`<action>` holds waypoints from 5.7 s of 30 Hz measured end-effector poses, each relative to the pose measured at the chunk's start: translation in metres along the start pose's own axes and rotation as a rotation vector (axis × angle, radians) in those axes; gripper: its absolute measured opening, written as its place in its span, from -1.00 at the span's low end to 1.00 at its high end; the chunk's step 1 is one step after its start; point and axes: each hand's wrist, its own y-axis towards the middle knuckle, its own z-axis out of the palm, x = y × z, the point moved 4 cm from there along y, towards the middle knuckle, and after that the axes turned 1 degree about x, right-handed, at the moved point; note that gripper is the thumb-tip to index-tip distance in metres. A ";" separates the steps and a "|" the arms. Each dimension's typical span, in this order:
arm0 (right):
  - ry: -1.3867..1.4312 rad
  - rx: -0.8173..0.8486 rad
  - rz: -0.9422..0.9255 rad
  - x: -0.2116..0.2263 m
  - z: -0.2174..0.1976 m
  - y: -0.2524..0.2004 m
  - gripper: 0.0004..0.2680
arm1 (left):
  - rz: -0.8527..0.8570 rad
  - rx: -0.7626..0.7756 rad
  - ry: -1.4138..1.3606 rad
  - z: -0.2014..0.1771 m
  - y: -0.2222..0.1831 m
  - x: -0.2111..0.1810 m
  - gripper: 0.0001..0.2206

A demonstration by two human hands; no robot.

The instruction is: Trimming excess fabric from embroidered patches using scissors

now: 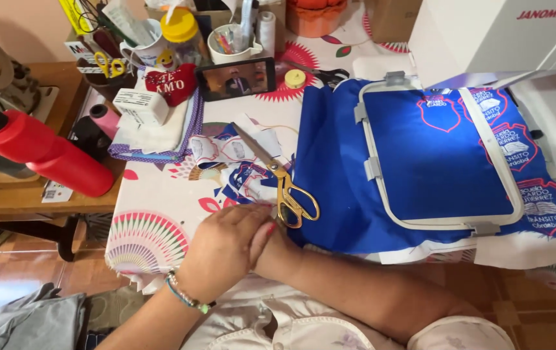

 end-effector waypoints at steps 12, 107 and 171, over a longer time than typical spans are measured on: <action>-0.059 0.099 -0.032 0.035 0.033 -0.002 -0.88 | 0.005 -0.055 0.147 -0.013 0.002 -0.003 -0.79; 0.493 0.254 0.396 0.009 0.048 0.020 -0.73 | -0.557 -0.506 -1.127 -0.036 -0.023 0.037 -0.67; 0.623 0.251 0.342 0.020 0.047 0.023 -0.76 | -0.463 -0.427 -1.237 -0.047 -0.040 0.029 -0.63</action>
